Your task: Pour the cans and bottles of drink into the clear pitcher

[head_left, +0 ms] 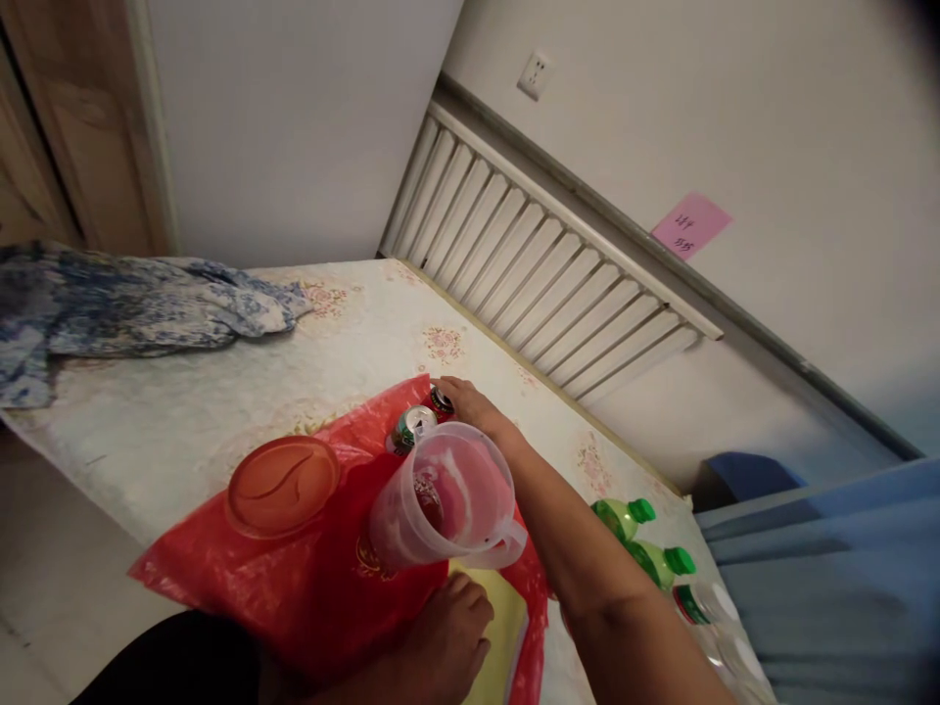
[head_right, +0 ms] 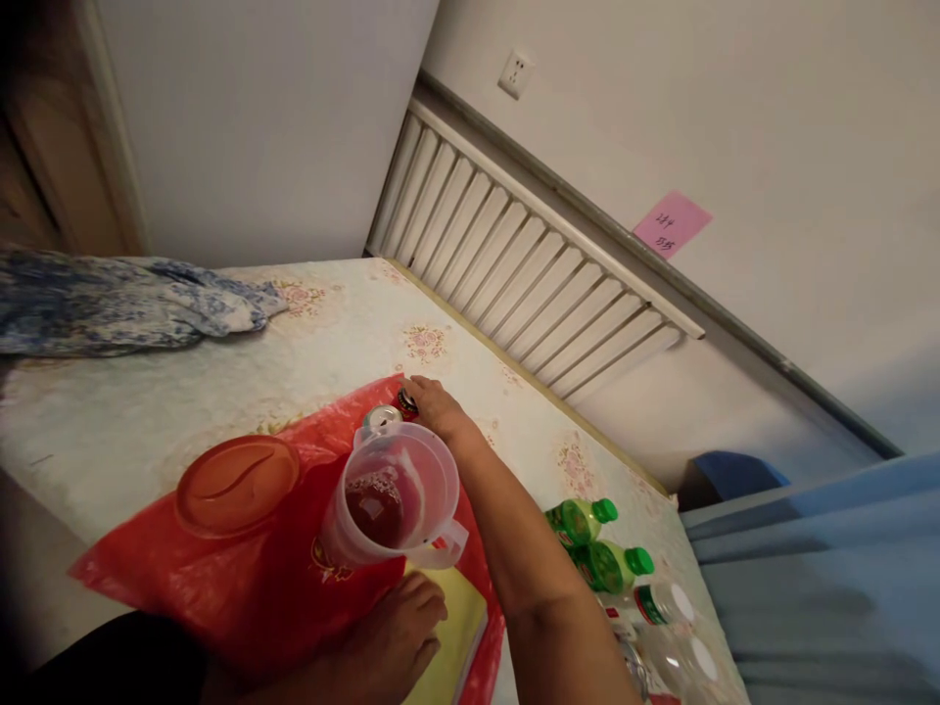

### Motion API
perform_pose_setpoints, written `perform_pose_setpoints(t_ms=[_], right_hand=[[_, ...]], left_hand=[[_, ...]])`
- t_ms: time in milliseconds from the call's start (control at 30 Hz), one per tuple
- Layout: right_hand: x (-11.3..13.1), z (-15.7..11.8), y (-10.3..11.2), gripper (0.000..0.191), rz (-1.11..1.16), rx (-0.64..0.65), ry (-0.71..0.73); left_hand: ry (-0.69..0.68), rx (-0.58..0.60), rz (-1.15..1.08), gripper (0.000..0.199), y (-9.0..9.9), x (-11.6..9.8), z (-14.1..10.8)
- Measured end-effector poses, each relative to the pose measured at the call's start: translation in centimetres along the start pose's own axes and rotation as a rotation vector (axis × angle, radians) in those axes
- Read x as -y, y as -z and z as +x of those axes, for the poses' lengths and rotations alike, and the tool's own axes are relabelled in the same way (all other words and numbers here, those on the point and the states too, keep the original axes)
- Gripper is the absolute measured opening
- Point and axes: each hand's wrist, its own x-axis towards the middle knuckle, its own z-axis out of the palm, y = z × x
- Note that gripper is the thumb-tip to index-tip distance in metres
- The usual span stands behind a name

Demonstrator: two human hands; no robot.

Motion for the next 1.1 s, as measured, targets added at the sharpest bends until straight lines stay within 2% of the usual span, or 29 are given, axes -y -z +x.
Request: perform_pose_setpoints(t_ms=[100,200,300,433,600,767,867,967,1100], right_hand=[[0.0,-0.4,-0.4,0.061,0.032,-0.015,-0.012],[-0.3,-2.3,0.3,0.056,0.041,-0.098,-0.082],[-0.6,-5.3,2.1,0.059,0.021,-0.169,-0.15],[0.1,-10.9,4.8,0.064,-0.027,-0.259,-0.21],[4.1,-19.5,7.4,0.067,-0.027,-0.282,-0.267],[9.2,-26.5,8.8,0.07,0.017,-0.265,-0.372],[11.9,-29.0,8.6,0.069,0.054,-0.239,-0.412],[14.3,-30.5,7.5,0.071,0.105,-0.19,-0.412],[17.2,-31.1,5.5,0.076,0.187,-0.107,-0.422]], left_hand=[[-0.011,0.007,-0.005,0.018,0.2,-0.1,-0.1],[-0.029,-0.019,0.005,0.016,0.4,-0.2,-0.2],[-0.024,-0.05,0.023,0.02,0.4,-0.2,-0.3],[-0.037,-0.116,-0.01,0.033,-0.2,0.1,-0.3],[-0.064,-0.172,-0.145,0.047,-1.3,0.8,0.1],[0.033,-0.175,-0.42,0.066,-1.8,0.7,0.1],[0.028,-0.207,-0.507,0.08,-1.6,0.6,-0.3],[-0.041,-0.221,-0.484,0.089,-0.9,0.6,-0.8],[-0.119,-0.097,-0.516,0.092,0.4,0.3,-1.6]])
